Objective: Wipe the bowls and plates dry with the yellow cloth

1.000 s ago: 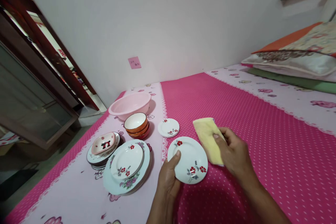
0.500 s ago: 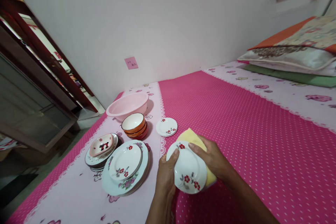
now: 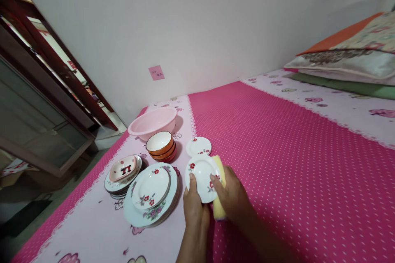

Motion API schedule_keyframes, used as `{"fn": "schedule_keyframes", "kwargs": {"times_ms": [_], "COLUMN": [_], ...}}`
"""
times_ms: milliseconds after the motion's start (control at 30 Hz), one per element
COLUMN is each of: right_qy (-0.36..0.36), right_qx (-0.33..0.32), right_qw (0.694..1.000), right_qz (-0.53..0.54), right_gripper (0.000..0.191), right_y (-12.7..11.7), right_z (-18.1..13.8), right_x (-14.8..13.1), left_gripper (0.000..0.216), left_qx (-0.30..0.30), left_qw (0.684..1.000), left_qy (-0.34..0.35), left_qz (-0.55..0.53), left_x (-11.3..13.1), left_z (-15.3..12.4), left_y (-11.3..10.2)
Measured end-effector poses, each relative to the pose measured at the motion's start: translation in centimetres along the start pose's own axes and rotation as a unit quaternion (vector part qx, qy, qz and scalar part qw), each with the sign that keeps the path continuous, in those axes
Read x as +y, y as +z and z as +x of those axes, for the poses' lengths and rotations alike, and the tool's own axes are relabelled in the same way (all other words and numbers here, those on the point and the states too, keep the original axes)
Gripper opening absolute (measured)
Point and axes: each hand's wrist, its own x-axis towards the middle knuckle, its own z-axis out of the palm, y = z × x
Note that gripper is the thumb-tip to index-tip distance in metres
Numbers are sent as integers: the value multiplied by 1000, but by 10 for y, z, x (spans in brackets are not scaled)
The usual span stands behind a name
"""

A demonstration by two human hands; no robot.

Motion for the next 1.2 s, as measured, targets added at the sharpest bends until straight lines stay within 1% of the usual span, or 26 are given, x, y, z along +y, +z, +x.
{"fn": "schedule_keyframes", "kwargs": {"times_ms": [67, 167, 233, 300, 367, 433, 500, 533, 600, 700, 767, 833, 900, 1000, 1100, 1133, 1200], "right_qy": [31, 104, 127, 133, 134, 137, 143, 143, 125, 58, 34, 53, 98, 156, 155, 150, 145], "right_qx": [-39, -136, -200, -248, -267, -251, -217, -200, -174, -138, -113, -106, -126, -198, -295, -318, -345], "right_qw": [998, 978, 959, 945, 938, 939, 945, 948, 958, 977, 985, 983, 969, 940, 920, 915, 909], "right_qz": [40, 120, 154, 170, 178, 188, 199, 201, 192, 152, 128, 142, 187, 231, 205, 196, 184], "right_gripper": [43, 55, 52, 45, 43, 45, 51, 55, 61, 63, 62, 62, 67, 71, 62, 58, 52], "right_y": [-16, -48, -67, -79, -83, -80, -70, -63, -46, -17, -3, 1, -8, -38, -70, -79, -91], "right_z": [7, 16, 18, 17, 16, 15, 14, 13, 9, 0, -4, -5, -1, 9, 16, 18, 20], "right_x": [1, -4, -11, -17, -19, -18, -14, -12, -8, -7, -8, -8, -7, -7, -6, -6, -2], "left_gripper": [47, 56, 61, 62, 61, 57, 55, 55, 55, 47, 42, 41, 46, 51, 48, 46, 41], "left_qx": [-45, -120, -158, -172, -179, -182, -175, -159, -109, -31, -12, -18, -44, -116, -188, -203, -221], "left_qw": [999, 992, 982, 974, 971, 969, 972, 977, 988, 995, 995, 995, 994, 985, 962, 955, 947], "left_qy": [-5, 0, 9, 12, 14, 23, 37, 42, 52, 75, 90, 94, 88, 82, 76, 73, 67], "left_qz": [-3, 46, 107, 149, 160, 165, 155, 138, 94, 50, 43, 41, 48, 96, 185, 206, 225], "left_x": [1, 7, 12, 17, 21, 22, 20, 19, 15, 12, 11, 12, 13, 15, 15, 15, 14], "left_z": [-4, -8, -9, -10, -11, -13, -13, -12, -8, -2, 0, 0, -2, -4, -7, -7, -9], "left_y": [3, 6, 5, 4, 4, 4, 5, 5, 4, 1, -1, -1, 0, 2, 2, 1, 1]}}
